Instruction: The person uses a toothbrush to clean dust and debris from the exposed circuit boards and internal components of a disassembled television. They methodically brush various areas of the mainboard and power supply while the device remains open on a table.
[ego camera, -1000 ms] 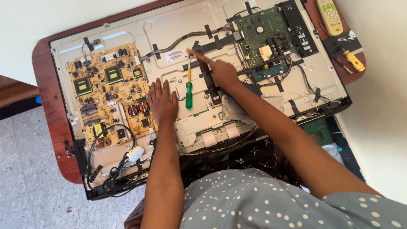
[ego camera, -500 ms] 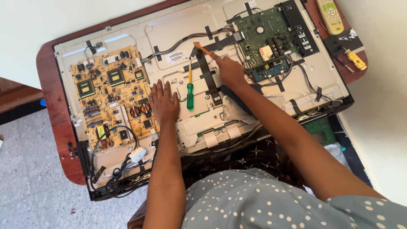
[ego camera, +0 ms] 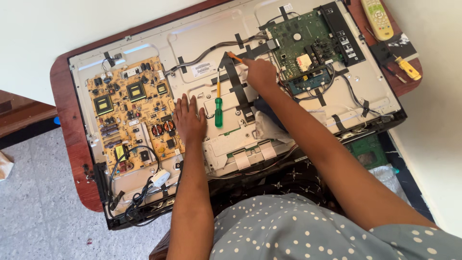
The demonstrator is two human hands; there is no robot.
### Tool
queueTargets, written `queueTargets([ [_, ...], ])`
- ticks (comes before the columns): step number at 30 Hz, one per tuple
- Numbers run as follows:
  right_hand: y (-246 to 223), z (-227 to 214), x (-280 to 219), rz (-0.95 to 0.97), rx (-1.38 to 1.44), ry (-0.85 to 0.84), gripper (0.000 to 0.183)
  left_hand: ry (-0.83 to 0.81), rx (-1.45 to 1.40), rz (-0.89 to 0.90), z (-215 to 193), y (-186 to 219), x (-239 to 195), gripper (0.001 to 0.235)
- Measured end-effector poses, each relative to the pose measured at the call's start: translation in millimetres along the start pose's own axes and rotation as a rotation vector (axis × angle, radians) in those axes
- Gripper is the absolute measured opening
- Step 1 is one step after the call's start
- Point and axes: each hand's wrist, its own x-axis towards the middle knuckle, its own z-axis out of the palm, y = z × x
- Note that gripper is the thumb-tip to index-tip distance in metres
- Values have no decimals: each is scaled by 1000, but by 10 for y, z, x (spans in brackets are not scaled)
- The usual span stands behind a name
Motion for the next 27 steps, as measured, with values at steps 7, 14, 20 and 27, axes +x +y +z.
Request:
queueTargets([
  [7,64,-70,-71,195,228,34,34,-26,13,-8,-29,-9,16,55],
  [14,-740,8,-936,299,316,-365,35,-35,2,-16,-31,13,16,53],
  [20,-795,-154,-1072,293,535,-211,36,-9,-44,22,43,-61,2,51],
  [27,83,-632,-1232,62,359,197,16,88,-27,74,-19,49,79,36],
])
